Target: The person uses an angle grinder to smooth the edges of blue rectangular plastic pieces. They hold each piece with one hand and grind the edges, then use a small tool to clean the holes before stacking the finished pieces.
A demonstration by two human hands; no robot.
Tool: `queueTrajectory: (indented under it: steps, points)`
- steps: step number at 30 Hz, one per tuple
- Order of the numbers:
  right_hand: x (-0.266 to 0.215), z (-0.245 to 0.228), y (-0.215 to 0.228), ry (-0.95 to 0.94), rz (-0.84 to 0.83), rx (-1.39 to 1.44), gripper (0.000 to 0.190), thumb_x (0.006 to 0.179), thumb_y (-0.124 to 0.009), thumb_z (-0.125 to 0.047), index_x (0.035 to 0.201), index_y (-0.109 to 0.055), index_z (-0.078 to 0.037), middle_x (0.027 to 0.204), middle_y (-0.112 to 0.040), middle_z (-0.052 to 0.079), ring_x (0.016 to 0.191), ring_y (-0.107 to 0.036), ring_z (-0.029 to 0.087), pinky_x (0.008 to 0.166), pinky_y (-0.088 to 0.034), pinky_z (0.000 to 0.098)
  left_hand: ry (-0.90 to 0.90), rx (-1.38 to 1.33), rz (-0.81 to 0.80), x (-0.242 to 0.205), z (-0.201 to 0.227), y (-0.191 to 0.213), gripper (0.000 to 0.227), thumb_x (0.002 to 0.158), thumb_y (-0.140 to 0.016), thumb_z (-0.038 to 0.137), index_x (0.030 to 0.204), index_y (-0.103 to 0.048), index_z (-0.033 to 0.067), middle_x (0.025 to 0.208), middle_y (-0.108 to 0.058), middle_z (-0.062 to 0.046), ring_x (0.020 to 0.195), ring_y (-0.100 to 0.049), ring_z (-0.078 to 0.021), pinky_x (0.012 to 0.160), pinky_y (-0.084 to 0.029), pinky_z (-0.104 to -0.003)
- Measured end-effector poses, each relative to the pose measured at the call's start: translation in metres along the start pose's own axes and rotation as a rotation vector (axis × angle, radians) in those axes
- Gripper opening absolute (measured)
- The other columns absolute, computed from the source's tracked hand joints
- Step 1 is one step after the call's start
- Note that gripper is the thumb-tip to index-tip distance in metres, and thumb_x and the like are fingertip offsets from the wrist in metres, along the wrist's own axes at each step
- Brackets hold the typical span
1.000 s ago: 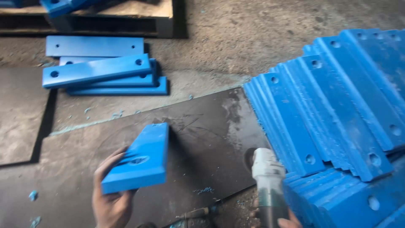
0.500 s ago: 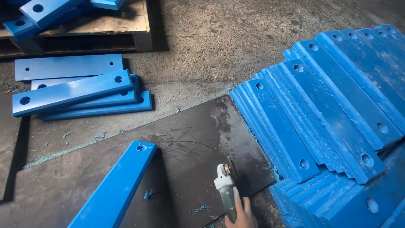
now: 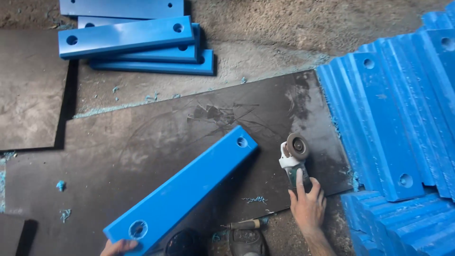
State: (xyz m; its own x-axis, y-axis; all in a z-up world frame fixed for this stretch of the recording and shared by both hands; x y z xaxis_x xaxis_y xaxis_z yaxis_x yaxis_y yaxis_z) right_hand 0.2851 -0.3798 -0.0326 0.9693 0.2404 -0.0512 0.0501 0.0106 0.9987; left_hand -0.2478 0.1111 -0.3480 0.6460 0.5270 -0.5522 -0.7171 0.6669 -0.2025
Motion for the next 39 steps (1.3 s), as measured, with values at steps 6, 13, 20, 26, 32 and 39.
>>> queueTrajectory:
  steps: [6,13,20,26,32,39]
  points:
    - [-0.01,0.003,-0.001,0.073,0.057,0.026,0.075,0.086,-0.072,-0.038,0.154,-0.042,-0.029,0.137,-0.041,0.019,0.119,-0.052,0.041,0.096,-0.05,0.0555,0.116,-0.077,0.172,0.003,0.2,-0.15,0.071,0.078,-0.073,0.038,0.131,-0.056,-0.0051,0.105,-0.071,-0.012,0.099,-0.066,-0.0262,0.089,-0.055,-0.052]
    - [-0.009,0.004,0.005,0.129,0.112,0.347,0.074,0.084,-0.077,-0.028,0.152,-0.047,-0.025,0.133,-0.048,0.022,0.119,-0.057,0.041,0.094,-0.053,0.0512,-0.047,0.464,0.419,0.014,0.277,-0.195,0.072,0.077,-0.082,0.04,0.135,-0.062,0.0009,0.118,-0.071,-0.014,0.107,-0.066,-0.025,0.093,-0.052,-0.041]
    - [-0.011,0.006,0.007,0.078,0.192,0.358,0.078,0.083,-0.081,-0.023,0.153,-0.049,-0.018,0.134,-0.051,0.021,0.123,-0.056,0.041,0.098,-0.051,0.0518,-0.371,1.133,0.66,-0.015,0.297,-0.217,0.061,0.083,-0.085,0.035,0.134,-0.067,0.0069,0.136,-0.05,-0.025,0.127,-0.044,-0.0438,0.106,-0.039,-0.054]
    - [-0.017,-0.028,0.052,0.197,0.342,0.241,0.073,0.083,-0.08,-0.022,0.148,-0.05,-0.006,0.137,-0.05,0.022,0.125,-0.053,0.043,0.105,-0.047,0.0547,-0.675,1.17,0.186,-0.018,0.32,-0.34,0.054,0.081,-0.08,0.034,0.129,-0.065,0.0139,0.142,-0.054,-0.014,0.133,-0.047,-0.0363,0.11,-0.039,-0.053]
    - [-0.072,-0.127,0.025,0.674,-0.104,0.517,0.057,0.082,-0.081,-0.034,0.128,-0.061,-0.008,0.118,-0.061,0.012,0.111,-0.06,0.029,0.094,-0.05,0.0443,-0.927,1.373,-0.158,0.01,0.327,-0.435,0.093,0.068,-0.084,0.039,0.149,-0.045,0.0144,0.154,-0.045,-0.021,0.144,-0.04,-0.0383,0.113,-0.031,-0.056]
    - [-0.095,-0.172,-0.022,0.705,-0.422,0.32,0.033,0.09,-0.073,-0.028,0.117,-0.064,-0.01,0.104,-0.061,0.009,0.1,-0.062,0.027,0.086,-0.052,0.0432,-0.723,1.55,-0.258,0.042,0.306,-0.431,0.11,0.06,-0.09,0.047,0.154,-0.038,0.021,0.146,-0.048,-0.015,0.137,-0.042,-0.0346,0.113,-0.024,-0.062]
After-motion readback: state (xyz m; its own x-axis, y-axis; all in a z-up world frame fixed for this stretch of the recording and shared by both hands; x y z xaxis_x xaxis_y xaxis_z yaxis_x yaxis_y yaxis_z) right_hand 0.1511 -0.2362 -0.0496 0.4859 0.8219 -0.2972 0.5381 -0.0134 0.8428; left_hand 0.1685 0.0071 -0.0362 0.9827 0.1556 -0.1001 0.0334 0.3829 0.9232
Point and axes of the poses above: each hand's wrist, its own x-axis towards the middle knuckle, its own y-axis out of the back of the hand, z = x × y, the point moved 10 cm from there along x, towards the middle knuckle
